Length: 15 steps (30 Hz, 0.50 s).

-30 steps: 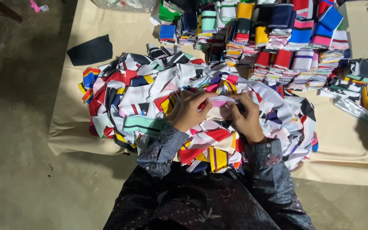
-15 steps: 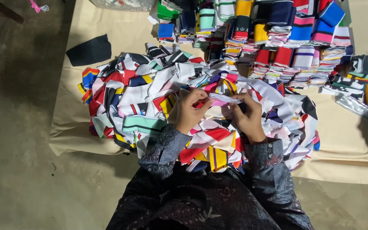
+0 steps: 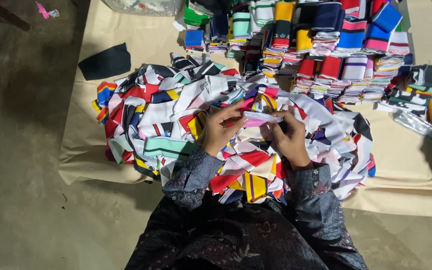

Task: The person folds various colorful socks from a large pile on a table. They pick up individual socks, fold them neatly, and place them into a separate stack. The process is repeated with different socks throughout the video.

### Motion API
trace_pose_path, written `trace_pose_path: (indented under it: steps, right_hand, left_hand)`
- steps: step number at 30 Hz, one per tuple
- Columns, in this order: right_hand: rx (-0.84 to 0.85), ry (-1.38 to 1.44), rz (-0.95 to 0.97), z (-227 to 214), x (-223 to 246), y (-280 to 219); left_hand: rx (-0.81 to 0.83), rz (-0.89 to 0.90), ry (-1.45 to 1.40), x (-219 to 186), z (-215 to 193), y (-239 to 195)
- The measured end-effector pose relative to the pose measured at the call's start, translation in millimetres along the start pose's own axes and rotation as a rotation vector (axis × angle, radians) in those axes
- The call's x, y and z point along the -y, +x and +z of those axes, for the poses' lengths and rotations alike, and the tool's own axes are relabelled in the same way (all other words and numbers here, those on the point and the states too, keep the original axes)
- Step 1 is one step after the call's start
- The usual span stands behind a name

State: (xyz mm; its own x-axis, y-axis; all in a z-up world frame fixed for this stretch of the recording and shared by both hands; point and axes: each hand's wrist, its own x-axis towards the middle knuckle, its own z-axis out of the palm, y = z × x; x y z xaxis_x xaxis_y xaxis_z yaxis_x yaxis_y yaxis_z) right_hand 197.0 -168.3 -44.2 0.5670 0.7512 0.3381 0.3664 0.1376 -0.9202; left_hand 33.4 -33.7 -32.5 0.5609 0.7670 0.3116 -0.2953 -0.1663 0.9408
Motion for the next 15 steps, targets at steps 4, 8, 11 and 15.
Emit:
trace_pose_path:
  steps: [4, 8, 11, 15]
  right_hand:
    - [-0.091, 0.095, 0.048, -2, 5, -2]
    - [-0.144, 0.100, 0.176, -14, 5, 0]
    - [-0.107, -0.100, 0.303, -17, 24, 1]
    - [-0.076, -0.183, 0.309, -14, 29, 3]
  left_hand:
    - [0.003, -0.113, 0.015, 1, 4, -5]
    - [0.004, -0.224, -0.043, 18, 11, -9]
    - [0.050, -0.277, -0.059, 41, 1, -11]
    - [0.049, -0.290, -0.037, 31, -2, -7]
